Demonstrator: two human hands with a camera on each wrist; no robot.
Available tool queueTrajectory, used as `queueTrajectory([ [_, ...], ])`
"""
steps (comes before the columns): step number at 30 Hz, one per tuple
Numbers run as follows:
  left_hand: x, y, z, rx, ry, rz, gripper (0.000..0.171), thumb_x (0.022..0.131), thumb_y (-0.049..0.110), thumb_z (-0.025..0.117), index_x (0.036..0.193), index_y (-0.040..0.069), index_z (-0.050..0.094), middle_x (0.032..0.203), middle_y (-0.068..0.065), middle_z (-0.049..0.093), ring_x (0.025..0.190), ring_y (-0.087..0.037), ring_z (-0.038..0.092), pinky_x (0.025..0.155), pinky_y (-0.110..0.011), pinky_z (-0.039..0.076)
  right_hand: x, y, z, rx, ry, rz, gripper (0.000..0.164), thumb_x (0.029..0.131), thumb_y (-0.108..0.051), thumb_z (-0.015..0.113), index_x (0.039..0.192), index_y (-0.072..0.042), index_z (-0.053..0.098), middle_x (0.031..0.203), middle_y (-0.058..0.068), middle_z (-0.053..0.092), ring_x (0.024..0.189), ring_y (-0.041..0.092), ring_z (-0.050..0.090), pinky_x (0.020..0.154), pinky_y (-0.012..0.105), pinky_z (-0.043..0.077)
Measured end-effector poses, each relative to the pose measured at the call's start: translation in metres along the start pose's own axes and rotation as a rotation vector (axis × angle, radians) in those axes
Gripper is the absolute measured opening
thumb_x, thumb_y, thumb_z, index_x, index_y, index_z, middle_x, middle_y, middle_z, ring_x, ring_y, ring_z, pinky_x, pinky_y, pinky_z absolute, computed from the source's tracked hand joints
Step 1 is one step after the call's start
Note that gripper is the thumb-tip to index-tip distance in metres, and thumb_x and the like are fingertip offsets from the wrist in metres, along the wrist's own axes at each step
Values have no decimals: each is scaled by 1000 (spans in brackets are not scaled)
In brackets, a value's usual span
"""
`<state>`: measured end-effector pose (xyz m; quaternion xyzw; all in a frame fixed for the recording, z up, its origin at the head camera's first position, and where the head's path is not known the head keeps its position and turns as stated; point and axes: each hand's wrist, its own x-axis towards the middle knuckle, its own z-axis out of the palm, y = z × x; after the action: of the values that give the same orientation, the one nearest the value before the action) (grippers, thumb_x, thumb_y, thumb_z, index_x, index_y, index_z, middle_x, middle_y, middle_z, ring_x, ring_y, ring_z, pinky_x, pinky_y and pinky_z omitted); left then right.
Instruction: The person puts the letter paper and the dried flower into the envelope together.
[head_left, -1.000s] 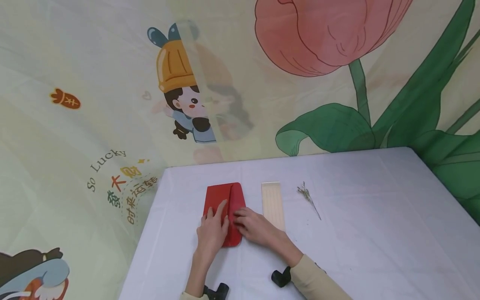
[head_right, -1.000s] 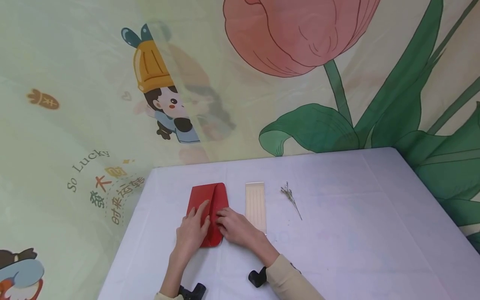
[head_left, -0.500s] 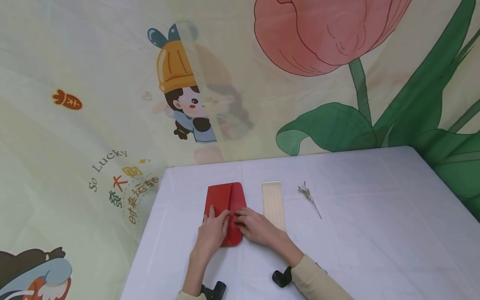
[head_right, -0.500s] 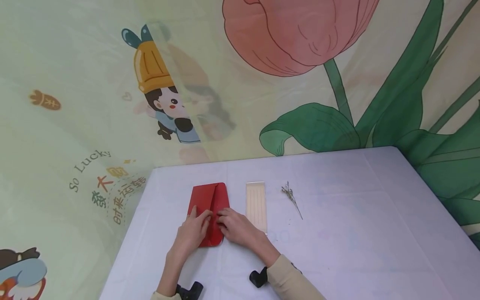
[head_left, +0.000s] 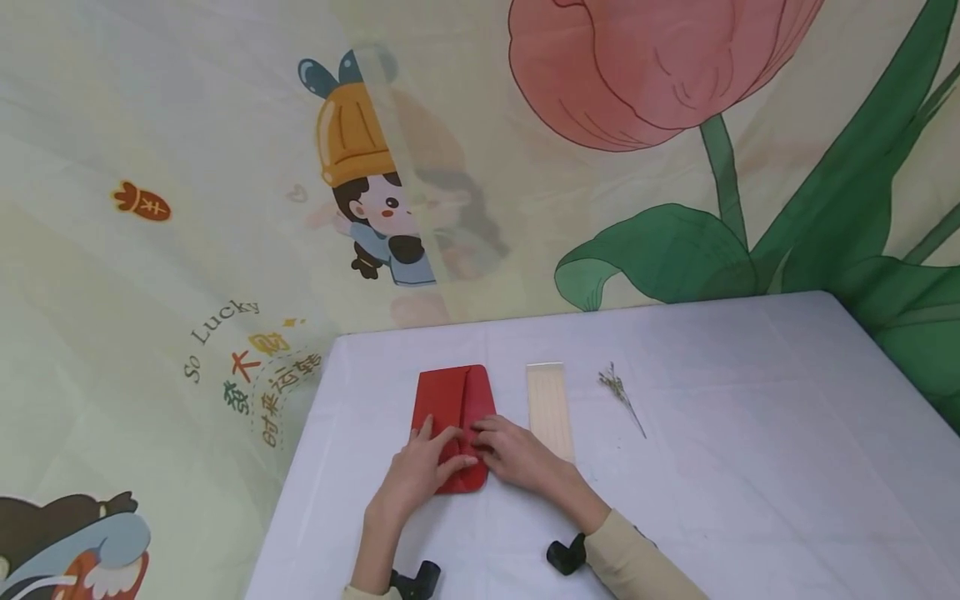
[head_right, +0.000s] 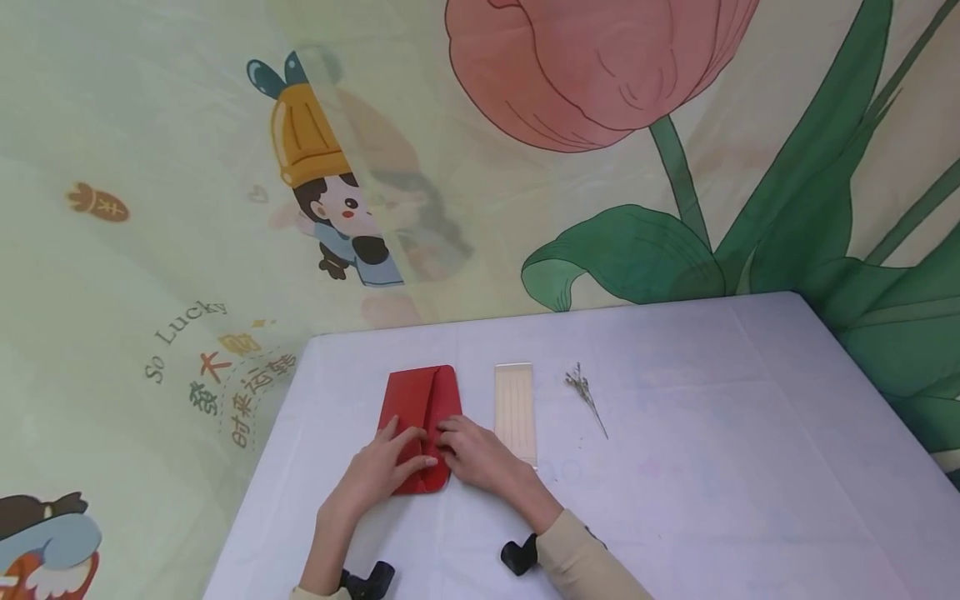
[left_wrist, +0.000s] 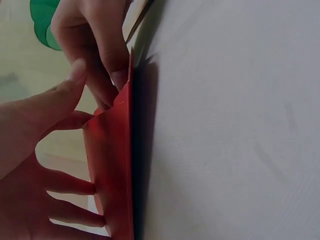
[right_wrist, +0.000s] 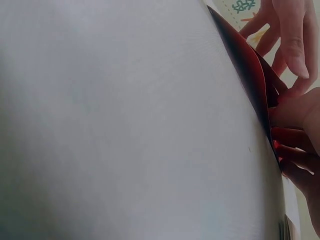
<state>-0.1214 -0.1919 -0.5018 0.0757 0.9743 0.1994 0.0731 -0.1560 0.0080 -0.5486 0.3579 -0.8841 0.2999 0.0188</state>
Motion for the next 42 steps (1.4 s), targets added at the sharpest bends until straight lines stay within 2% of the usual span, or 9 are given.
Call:
queueTrajectory([
  [5, -1, -1, -2, -10, -59, -15, 73, 73, 46, 92, 136, 25, 61, 157, -29, 40, 141, -54, 42, 94, -71, 50, -1, 0, -2, 10, -10, 12, 29, 92, -14, 77, 121, -8, 75, 136, 10, 66, 129, 24, 59, 101, 33, 56],
  [9, -2, -2, -2, 1, -62, -6, 80, 66, 40, 97, 135, 25, 59, 157, -28, 38, 142, -54, 39, 93, -70, 51, -1, -1, -2, 25, -17, 19, 32, 92, -14, 78, 123, -8, 74, 137, 10, 64, 130, 24, 58, 100, 33, 57],
  [13, -4, -3, -1, -4, -51, 7, 81, 65, 39, 97, 135, 26, 59, 157, -27, 38, 141, -53, 40, 92, -69, 53, -1, -1, -2, 22, -23, 24, 31, 93, -14, 77, 124, -9, 74, 137, 9, 65, 130, 24, 58, 100, 32, 57],
  [18, -6, -3, 0, -37, -60, -11, 81, 65, 39, 97, 135, 25, 59, 159, -27, 36, 142, -53, 37, 92, -70, 52, -4, -3, -2, 5, -20, 6, 29, 93, -14, 76, 121, -8, 75, 135, 10, 66, 128, 24, 60, 99, 32, 57],
  [30, -4, -2, 1, -36, -48, 2, 78, 64, 39, 98, 132, 26, 60, 157, -28, 37, 140, -55, 38, 91, -71, 52, -10, -3, -6, -44, 101, -29, 26, 92, -16, 78, 117, -11, 76, 120, 5, 72, 114, 19, 66, 94, 28, 59],
  [34, -4, -1, 0, -41, -49, -1, 78, 64, 38, 98, 131, 26, 60, 157, -28, 38, 139, -54, 38, 89, -69, 54, -15, -3, -12, -58, 149, 7, 27, 91, -13, 79, 117, -9, 75, 117, 4, 72, 109, 17, 66, 91, 27, 59],
  [42, -2, -1, 2, -39, -45, -2, 78, 62, 36, 99, 130, 27, 61, 155, -27, 40, 138, -53, 40, 87, -66, 56, -25, 3, -22, -81, 255, 169, 39, 86, -21, 85, 120, -9, 70, 110, 4, 69, 98, 17, 65, 79, 29, 61],
])
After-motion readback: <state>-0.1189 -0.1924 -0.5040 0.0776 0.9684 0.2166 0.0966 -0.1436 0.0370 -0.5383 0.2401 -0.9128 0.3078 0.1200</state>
